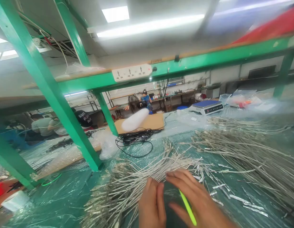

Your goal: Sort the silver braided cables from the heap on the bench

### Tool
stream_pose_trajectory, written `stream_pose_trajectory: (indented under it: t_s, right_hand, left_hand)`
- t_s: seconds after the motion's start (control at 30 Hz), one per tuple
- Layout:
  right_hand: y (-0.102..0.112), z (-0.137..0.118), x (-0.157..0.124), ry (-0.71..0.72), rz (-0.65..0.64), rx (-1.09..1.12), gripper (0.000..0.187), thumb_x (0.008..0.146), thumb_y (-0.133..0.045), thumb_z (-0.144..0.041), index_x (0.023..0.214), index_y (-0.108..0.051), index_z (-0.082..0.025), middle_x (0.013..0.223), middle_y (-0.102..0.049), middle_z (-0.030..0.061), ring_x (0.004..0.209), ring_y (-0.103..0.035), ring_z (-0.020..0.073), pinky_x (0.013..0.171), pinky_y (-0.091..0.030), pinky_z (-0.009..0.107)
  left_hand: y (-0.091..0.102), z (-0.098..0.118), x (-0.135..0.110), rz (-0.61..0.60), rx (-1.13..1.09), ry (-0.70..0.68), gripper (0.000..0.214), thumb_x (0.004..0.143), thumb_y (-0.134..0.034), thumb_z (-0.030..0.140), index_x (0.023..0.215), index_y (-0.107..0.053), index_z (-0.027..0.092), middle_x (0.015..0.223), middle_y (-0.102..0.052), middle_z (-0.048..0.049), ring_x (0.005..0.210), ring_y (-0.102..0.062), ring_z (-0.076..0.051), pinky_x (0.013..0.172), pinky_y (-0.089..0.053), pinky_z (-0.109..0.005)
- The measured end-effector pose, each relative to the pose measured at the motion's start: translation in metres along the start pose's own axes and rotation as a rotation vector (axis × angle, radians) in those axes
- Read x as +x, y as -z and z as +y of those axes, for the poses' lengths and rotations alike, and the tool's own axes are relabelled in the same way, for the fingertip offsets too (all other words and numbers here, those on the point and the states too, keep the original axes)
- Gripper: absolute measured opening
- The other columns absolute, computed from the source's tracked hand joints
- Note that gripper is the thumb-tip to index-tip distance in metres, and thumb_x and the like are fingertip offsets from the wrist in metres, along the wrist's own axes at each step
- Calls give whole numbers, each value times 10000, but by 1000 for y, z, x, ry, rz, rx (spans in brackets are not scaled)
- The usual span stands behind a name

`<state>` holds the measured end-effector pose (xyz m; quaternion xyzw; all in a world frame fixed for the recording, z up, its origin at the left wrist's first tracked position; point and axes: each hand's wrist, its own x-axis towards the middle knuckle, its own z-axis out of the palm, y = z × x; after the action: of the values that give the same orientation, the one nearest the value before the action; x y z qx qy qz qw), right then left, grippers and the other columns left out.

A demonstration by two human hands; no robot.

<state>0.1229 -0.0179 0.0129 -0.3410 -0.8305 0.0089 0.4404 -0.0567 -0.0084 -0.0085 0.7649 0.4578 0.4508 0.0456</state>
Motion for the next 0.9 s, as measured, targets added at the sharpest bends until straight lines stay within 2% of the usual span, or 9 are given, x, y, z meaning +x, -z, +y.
stream_pose_trajectory:
  t_s: [0.17, 0.23, 0.33, 0.43, 0.57, 0.67, 0.77, 0.83, 0.9]
  right_hand:
    - [-6, -2, 3, -46, -50, 121, 116, 888, -537, -132, 858, -634, -187, 772, -647, 51, 744, -571, 193, 679, -461, 293]
    - [-7, -4, 3, -157, -99, 240, 217, 920, -494, -198, 735, -605, -187, 698, -605, 31, 675, -542, 172, 646, -427, 281]
    - [-9, -8, 4, -525, -147, 589, 354, 922, -479, -328, 609, -569, -187, 624, -587, 11, 629, -547, 155, 626, -415, 254]
    - [-13, -7, 5, -847, -90, 982, 349, 844, -557, -367, 549, -571, -179, 547, -575, -6, 566, -550, 142, 610, -415, 242]
    - [-11, 1, 8, -960, 29, 1272, 341, 773, -575, -406, 518, -483, -199, 500, -495, -29, 488, -496, 139, 553, -429, 265]
    - [0, 6, 9, -870, 95, 957, 359, 844, -543, -441, 577, -527, -201, 558, -553, -2, 575, -532, 167, 610, -444, 280]
    - [10, 5, 7, -492, 147, 426, 137, 856, -618, -333, 885, -652, -203, 857, -671, 50, 825, -599, 219, 788, -460, 310]
    - [11, 3, 4, -248, 118, 252, 339, 825, -670, -259, 1155, -597, -227, 1067, -667, 73, 1009, -580, 251, 905, -447, 336]
    - [9, 0, 3, -121, 68, 167, 529, 800, -703, -232, 1293, -511, -237, 1182, -644, 83, 1098, -552, 266, 943, -450, 343]
  left_hand:
    - [-5, -2, -4, -60, 22, -49, 190, 931, -399, 114, 819, -520, 208, 740, -542, -32, 690, -562, -192, 639, -465, -299]
    - [-4, 1, -3, -66, 17, -70, 197, 923, -405, 97, 809, -519, 209, 748, -541, -32, 690, -565, -187, 629, -462, -292]
    - [-1, 6, -1, -37, -3, -90, 214, 926, -391, 80, 799, -505, 210, 748, -521, -23, 679, -553, -175, 610, -444, -277]
    - [2, 8, 3, 4, -4, -73, 226, 935, -379, 82, 792, -499, 210, 743, -500, -14, 677, -533, -171, 616, -423, -278]
    - [11, 0, 9, 111, 5, 46, 202, 951, -387, 126, 798, -483, 216, 746, -475, 2, 679, -504, -169, 645, -405, -279]
    - [19, -6, 14, 203, 22, 142, 217, 964, -390, 175, 762, -450, 227, 708, -426, 22, 633, -456, -164, 624, -387, -273]
    - [18, -5, 14, 175, -4, 111, 202, 957, -403, 173, 774, -470, 225, 718, -457, 15, 660, -489, -168, 637, -404, -264]
    - [14, -1, 11, 148, -32, 70, 180, 950, -408, 162, 808, -502, 220, 741, -499, 2, 690, -525, -174, 655, -425, -262]
    - [9, 2, 8, 131, -47, 38, 176, 949, -406, 164, 831, -525, 217, 745, -520, -6, 692, -541, -180, 655, -436, -270]
